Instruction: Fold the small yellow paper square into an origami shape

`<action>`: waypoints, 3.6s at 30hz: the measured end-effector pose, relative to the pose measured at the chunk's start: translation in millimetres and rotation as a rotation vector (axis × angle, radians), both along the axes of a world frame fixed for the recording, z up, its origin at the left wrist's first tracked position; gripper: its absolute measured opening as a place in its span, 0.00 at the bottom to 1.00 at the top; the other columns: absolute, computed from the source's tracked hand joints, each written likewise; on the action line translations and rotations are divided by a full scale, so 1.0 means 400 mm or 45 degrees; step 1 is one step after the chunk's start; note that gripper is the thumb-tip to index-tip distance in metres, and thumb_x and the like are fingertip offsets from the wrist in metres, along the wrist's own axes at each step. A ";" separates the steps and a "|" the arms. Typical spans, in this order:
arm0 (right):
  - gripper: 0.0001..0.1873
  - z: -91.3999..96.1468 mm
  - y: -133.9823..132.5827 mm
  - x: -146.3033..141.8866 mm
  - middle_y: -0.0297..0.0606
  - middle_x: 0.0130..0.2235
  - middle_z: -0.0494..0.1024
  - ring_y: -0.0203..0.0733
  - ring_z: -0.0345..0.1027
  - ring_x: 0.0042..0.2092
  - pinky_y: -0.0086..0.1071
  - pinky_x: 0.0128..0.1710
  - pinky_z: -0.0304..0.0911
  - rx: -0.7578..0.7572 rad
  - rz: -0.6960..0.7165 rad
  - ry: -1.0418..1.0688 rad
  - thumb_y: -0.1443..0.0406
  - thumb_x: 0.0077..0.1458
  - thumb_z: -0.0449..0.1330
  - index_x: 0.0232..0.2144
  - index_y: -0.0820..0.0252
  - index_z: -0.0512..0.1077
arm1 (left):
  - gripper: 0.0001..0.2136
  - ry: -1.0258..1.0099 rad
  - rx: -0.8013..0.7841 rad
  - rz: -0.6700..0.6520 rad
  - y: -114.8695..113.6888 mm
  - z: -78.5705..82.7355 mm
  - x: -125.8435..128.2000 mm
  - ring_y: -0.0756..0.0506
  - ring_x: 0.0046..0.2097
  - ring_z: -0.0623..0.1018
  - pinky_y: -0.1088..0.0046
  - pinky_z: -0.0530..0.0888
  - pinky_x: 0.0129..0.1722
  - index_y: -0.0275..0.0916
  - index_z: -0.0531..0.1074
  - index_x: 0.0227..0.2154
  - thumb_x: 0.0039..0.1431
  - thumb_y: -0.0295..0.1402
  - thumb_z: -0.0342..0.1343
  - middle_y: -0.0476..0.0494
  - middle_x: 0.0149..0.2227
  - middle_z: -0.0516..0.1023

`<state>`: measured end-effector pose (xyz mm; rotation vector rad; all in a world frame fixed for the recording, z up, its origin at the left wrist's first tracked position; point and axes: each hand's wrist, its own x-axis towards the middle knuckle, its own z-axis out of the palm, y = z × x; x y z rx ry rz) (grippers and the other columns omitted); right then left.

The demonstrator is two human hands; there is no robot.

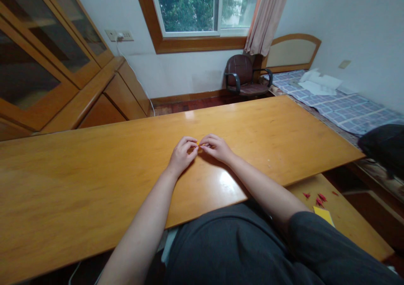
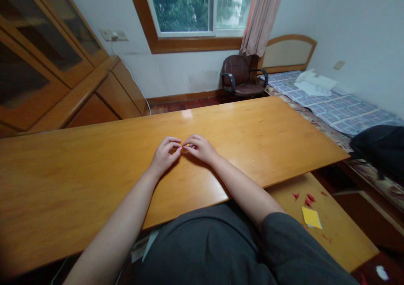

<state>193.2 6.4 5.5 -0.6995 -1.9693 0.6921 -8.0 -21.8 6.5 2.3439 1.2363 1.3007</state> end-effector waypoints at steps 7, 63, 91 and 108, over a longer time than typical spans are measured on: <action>0.06 0.000 0.002 0.001 0.40 0.37 0.78 0.37 0.72 0.39 0.31 0.39 0.69 0.047 -0.028 -0.018 0.63 0.61 0.60 0.36 0.59 0.77 | 0.03 -0.056 0.020 -0.020 -0.002 0.005 0.002 0.46 0.45 0.77 0.66 0.77 0.48 0.40 0.74 0.33 0.63 0.29 0.57 0.43 0.42 0.76; 0.07 -0.021 0.006 -0.001 0.41 0.37 0.80 0.39 0.74 0.40 0.33 0.43 0.70 0.257 -0.044 -0.116 0.64 0.63 0.58 0.38 0.59 0.76 | 0.05 -0.381 -0.158 -0.012 -0.006 0.011 0.002 0.46 0.46 0.77 0.67 0.80 0.45 0.40 0.74 0.35 0.62 0.35 0.58 0.43 0.42 0.75; 0.06 -0.035 0.006 -0.007 0.42 0.38 0.78 0.39 0.73 0.39 0.31 0.41 0.69 0.335 -0.071 -0.223 0.65 0.64 0.57 0.37 0.57 0.75 | 0.03 -0.167 -0.053 0.215 -0.002 0.003 -0.004 0.50 0.34 0.75 0.75 0.77 0.33 0.40 0.68 0.31 0.60 0.29 0.56 0.49 0.33 0.71; 0.09 -0.039 0.001 -0.011 0.41 0.37 0.78 0.37 0.71 0.37 0.29 0.38 0.68 0.506 -0.081 -0.354 0.64 0.65 0.55 0.38 0.57 0.76 | 0.07 -0.165 -0.149 0.217 0.005 -0.012 -0.003 0.46 0.42 0.77 0.70 0.79 0.40 0.41 0.72 0.37 0.58 0.26 0.52 0.44 0.39 0.75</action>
